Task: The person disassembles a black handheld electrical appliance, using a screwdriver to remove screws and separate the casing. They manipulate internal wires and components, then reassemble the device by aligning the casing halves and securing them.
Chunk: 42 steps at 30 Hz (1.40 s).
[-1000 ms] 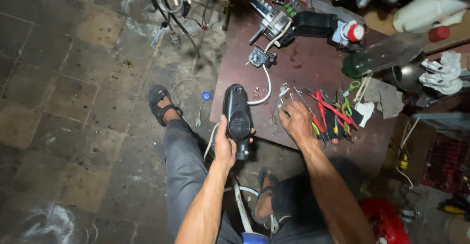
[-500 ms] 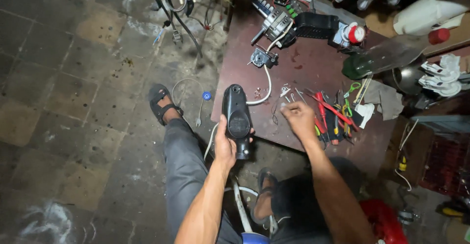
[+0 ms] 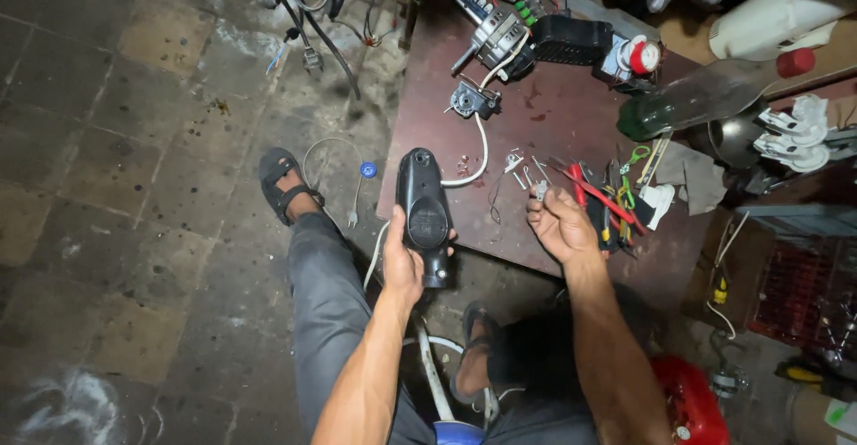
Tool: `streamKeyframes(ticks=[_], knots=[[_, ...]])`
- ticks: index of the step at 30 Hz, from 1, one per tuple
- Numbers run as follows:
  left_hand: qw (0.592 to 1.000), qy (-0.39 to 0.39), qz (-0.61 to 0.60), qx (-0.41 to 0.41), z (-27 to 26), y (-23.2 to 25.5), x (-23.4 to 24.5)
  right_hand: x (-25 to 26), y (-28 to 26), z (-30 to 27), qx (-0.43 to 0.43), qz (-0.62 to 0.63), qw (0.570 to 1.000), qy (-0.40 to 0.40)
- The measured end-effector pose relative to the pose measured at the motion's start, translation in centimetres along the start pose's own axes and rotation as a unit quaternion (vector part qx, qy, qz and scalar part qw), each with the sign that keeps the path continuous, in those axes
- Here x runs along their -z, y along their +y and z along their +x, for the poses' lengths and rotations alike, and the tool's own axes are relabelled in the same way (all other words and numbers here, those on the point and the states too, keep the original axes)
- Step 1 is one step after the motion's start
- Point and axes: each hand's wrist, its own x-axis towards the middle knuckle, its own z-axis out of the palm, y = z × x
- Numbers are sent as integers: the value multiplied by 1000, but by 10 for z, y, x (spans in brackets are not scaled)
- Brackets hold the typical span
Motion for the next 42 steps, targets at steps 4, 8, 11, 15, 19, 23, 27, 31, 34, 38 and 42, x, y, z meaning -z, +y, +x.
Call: streamKeyframes(ticks=[4,8,11,15,19,23,27,31,34,38,42], knots=[[1000,2,7,-6,3,-2,1,-7,6,-1,45,-71,996,22],[1000,0,14,-3,3,-5,5,-46,10,-20,182,-419,886,85],[1000,-3,15,-4,3,-4,4,-39,23,-9,265,-587,762,74],[1000,-5,10,-8,0,0,0,-32,32,-1,319,-675,663,58],[1000,-3,9,-6,1,-2,4,-52,30,-15,329,-622,709,54],[1000,-8,13,-8,5,-4,6,-44,27,-10,277,-556,780,77],[1000,-9,9,-10,3,-4,5,-41,13,-15,235,-440,859,120],[1000,-13,3,-11,10,-11,11,-27,8,-9,192,-352,907,131],[998,6,-12,-58,28,-30,29,-10,8,-5,179,-278,938,103],[996,-69,-10,-53,32,-36,39,-26,7,-21,147,-279,945,85],[979,-185,55,-60,18,-32,29,-21,15,-24,130,-406,901,84]])
